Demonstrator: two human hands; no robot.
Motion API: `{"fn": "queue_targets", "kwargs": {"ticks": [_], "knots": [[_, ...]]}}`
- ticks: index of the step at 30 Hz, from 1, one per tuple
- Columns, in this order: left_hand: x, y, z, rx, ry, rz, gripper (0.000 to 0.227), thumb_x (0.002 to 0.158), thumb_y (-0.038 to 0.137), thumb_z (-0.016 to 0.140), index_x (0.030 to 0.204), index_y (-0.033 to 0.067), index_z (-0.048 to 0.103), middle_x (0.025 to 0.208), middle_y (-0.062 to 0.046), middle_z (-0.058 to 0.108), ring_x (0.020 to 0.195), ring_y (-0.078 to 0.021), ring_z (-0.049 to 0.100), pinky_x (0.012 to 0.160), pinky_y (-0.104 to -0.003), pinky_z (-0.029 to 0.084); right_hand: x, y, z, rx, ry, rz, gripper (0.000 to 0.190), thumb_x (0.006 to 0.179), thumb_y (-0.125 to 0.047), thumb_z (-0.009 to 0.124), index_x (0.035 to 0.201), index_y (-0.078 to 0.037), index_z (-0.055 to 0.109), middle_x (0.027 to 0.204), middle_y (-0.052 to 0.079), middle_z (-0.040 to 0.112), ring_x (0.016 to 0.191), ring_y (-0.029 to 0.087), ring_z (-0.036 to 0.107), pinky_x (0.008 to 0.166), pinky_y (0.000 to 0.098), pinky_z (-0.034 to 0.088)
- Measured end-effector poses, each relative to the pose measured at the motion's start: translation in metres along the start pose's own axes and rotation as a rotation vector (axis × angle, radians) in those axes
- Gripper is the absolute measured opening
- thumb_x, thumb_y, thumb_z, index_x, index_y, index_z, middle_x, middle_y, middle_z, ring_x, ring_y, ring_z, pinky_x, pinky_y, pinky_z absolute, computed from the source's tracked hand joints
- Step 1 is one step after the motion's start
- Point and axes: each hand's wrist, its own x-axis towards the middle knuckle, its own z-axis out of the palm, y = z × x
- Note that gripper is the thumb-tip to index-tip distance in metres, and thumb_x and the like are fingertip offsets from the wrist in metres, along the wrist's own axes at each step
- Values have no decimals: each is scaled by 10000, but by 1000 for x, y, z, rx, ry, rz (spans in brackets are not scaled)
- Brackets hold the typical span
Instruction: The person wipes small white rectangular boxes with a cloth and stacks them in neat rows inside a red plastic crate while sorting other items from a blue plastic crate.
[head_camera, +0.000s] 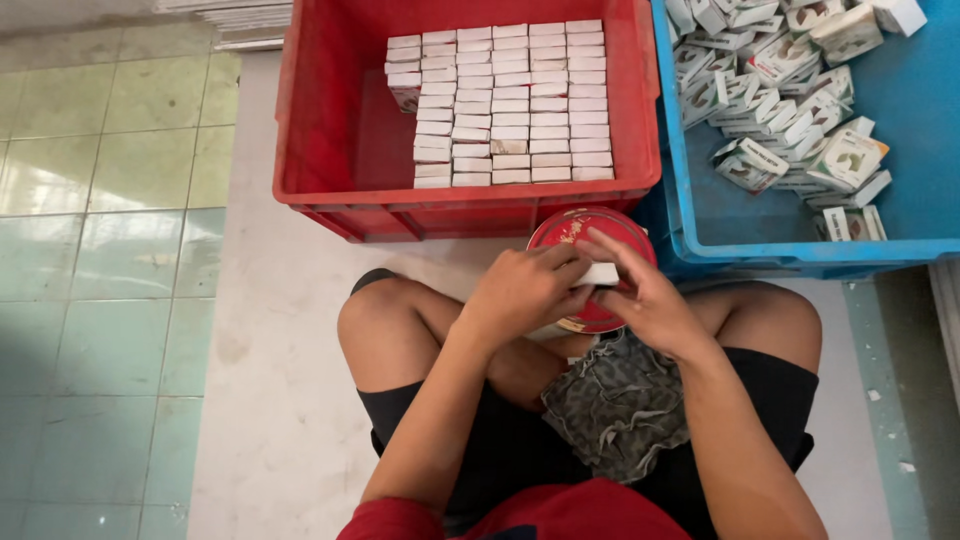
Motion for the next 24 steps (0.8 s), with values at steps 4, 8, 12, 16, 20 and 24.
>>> {"fn": "queue_targets", "kwargs": {"ticks": [4, 8, 12, 16, 20, 24], "knots": [[3, 1, 4, -88, 177, -35, 178, 1041, 400, 793, 1070, 225, 780, 1076, 19, 784, 903, -289, 829, 674, -439, 656, 2, -2, 3, -94, 9, -39, 919, 928, 79, 738, 1782, -155, 493, 1670, 140, 644, 1522, 237, 576, 1184, 431, 571], [-1, 3, 16, -252, 241, -135, 123, 1091, 326, 759, 1173, 257, 819, 1139, 35, 816, 936, -289, 837, 709, -436, 664, 1, -10, 7, -240, 141, -2, 718, 945, -15, 786, 1641, -138, 663, 1494, 156, 763, 1376, 272, 704, 1036, 441, 664], [0, -4, 23, -303, 226, -144, 151, 1140, 331, 712, 1200, 243, 819, 1129, 31, 819, 957, -293, 842, 714, -419, 664, 0, 14, 11, -281, 230, 34, 646, 933, -62, 837, 1555, -192, 720, 1403, 115, 817, 1274, 258, 774, 964, 406, 696], [0, 1, 29, -419, 230, -192, 160, 1128, 274, 745, 1276, 232, 788, 1150, 13, 827, 1025, -311, 841, 785, -429, 677, -2, 21, 11, -275, 323, 64, 534, 942, -126, 874, 1452, -247, 772, 1295, 112, 846, 1205, 247, 806, 899, 379, 711], [0, -2, 18, -601, 195, -154, 278, 1017, 185, 868, 1267, 111, 772, 1199, -130, 838, 1109, -442, 827, 937, -542, 671, 2, 15, 7, -213, 341, -15, 423, 970, -116, 895, 1370, -174, 769, 1303, 143, 849, 1249, 307, 803, 924, 408, 714], [-3, -11, 24, -775, 204, -137, 246, 1021, 157, 873, 1244, 80, 803, 1214, -159, 841, 1182, -440, 819, 1031, -533, 642, -1, 26, 4, -343, 323, -59, 357, 968, -196, 929, 1294, -204, 784, 1313, 102, 860, 1229, 306, 815, 907, 428, 695]]}}
